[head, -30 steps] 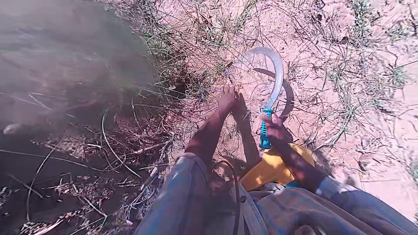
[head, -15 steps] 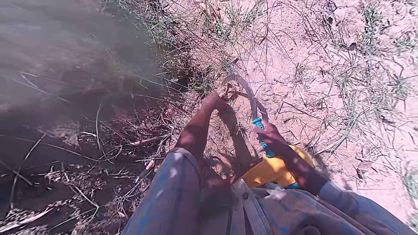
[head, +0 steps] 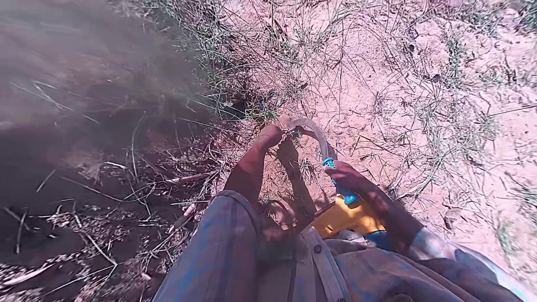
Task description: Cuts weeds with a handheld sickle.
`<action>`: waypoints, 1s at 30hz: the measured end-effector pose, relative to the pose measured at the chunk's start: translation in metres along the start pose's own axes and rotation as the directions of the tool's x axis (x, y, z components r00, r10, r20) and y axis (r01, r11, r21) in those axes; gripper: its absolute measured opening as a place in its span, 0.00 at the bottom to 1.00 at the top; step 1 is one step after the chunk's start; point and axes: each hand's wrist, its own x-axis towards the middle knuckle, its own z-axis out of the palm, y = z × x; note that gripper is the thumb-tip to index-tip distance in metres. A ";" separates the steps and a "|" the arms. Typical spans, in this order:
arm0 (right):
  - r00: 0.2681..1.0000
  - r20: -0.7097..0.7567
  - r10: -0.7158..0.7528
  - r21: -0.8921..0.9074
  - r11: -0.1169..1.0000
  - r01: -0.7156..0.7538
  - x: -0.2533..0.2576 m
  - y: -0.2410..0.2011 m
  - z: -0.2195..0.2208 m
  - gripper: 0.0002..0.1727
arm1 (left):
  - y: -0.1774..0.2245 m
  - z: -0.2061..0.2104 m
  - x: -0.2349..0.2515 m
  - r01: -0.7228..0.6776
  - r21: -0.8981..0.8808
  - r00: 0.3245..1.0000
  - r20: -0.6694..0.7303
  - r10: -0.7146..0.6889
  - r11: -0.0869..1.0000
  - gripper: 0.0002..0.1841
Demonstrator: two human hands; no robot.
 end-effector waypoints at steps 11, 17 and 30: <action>0.999 -0.040 0.024 -0.031 0.999 -0.026 -0.113 0.071 -0.001 0.21 | -0.081 0.030 -0.095 0.108 0.418 0.967 0.166 -0.193 0.902 0.20; 0.960 -0.234 -0.151 0.648 0.712 0.270 -0.042 0.000 0.004 0.15 | -0.013 -0.024 -0.102 0.082 0.499 0.969 0.163 -0.186 0.863 0.24; 0.920 -0.366 -0.137 0.335 0.903 0.268 0.082 -0.003 0.009 0.21 | 0.034 0.033 0.000 -0.034 0.272 0.998 -0.039 0.046 0.962 0.17</action>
